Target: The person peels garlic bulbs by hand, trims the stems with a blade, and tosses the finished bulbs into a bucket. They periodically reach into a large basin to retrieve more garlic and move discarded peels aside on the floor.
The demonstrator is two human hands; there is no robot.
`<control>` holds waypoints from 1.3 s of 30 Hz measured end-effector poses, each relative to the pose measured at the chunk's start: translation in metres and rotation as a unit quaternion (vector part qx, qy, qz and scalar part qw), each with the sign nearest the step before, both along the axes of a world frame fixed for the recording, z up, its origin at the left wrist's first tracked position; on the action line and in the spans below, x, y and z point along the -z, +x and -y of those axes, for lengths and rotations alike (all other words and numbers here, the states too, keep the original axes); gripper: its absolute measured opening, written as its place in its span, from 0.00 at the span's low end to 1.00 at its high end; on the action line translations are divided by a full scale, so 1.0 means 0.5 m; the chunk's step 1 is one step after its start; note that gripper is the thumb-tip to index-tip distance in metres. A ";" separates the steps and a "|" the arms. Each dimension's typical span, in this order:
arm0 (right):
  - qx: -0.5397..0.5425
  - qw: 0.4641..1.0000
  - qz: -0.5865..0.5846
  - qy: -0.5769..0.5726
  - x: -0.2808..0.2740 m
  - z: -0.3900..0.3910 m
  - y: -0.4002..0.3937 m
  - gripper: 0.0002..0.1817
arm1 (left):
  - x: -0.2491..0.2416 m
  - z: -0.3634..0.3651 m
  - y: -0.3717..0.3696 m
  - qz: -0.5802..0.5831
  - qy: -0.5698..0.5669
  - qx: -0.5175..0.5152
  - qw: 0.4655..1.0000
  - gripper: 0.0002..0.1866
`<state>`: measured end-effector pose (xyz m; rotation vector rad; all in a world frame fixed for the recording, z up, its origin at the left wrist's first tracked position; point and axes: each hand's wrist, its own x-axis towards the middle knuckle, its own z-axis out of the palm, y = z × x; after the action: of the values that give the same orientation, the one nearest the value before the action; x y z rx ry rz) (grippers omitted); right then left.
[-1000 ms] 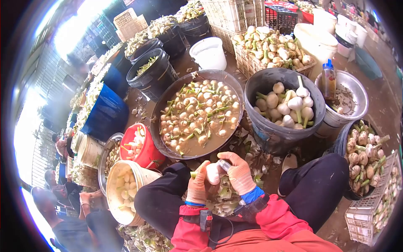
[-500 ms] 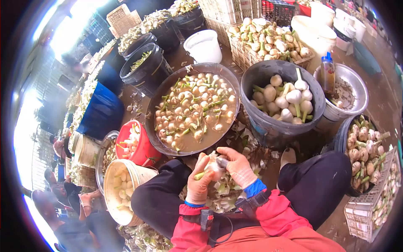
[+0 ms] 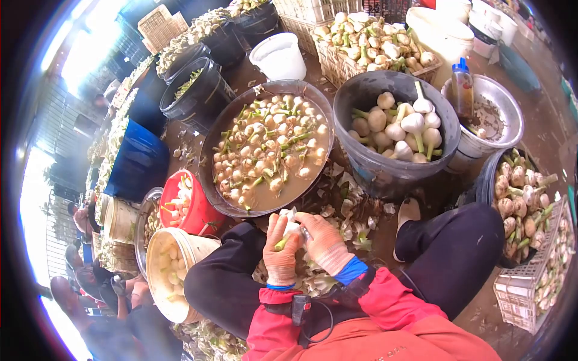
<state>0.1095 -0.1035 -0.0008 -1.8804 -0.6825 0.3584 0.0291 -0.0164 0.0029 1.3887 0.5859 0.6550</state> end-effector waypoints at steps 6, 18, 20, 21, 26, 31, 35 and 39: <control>0.043 0.982 -0.178 0.050 0.107 -0.002 0.041 0.24 | -0.032 0.008 -0.004 0.054 -0.155 0.103 0.981 0.28; -0.066 0.996 -0.059 -0.017 0.004 0.016 0.020 0.28 | 0.019 -0.002 -0.007 -0.072 0.169 0.049 0.982 0.27; -0.067 0.995 -0.068 0.005 0.016 0.020 0.022 0.27 | 0.003 0.002 -0.008 -0.061 0.118 0.078 0.988 0.26; -0.066 0.995 -0.068 0.005 0.036 0.018 0.024 0.27 | -0.006 0.002 -0.011 -0.061 0.118 0.079 0.988 0.26; -0.003 0.984 -0.178 -0.014 0.147 0.027 0.051 0.20 | -0.026 0.008 -0.005 0.164 -0.214 0.214 0.939 0.29; -0.178 0.923 -0.170 -0.297 0.140 0.030 0.076 0.21 | -0.052 -0.020 -0.004 0.277 -0.376 0.111 0.877 0.25; -0.195 0.913 -0.317 0.166 0.111 0.041 0.073 0.34 | -0.029 -0.044 -0.009 0.288 -0.411 0.054 0.863 0.26; -0.282 0.928 -0.244 0.014 0.054 0.029 0.062 0.43 | 0.009 -0.051 -0.006 0.235 -0.436 0.012 0.868 0.28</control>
<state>0.1403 -0.1177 -0.0277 -1.4461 -0.8619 1.1364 0.0263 0.0090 -0.0014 0.3586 0.3821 0.5678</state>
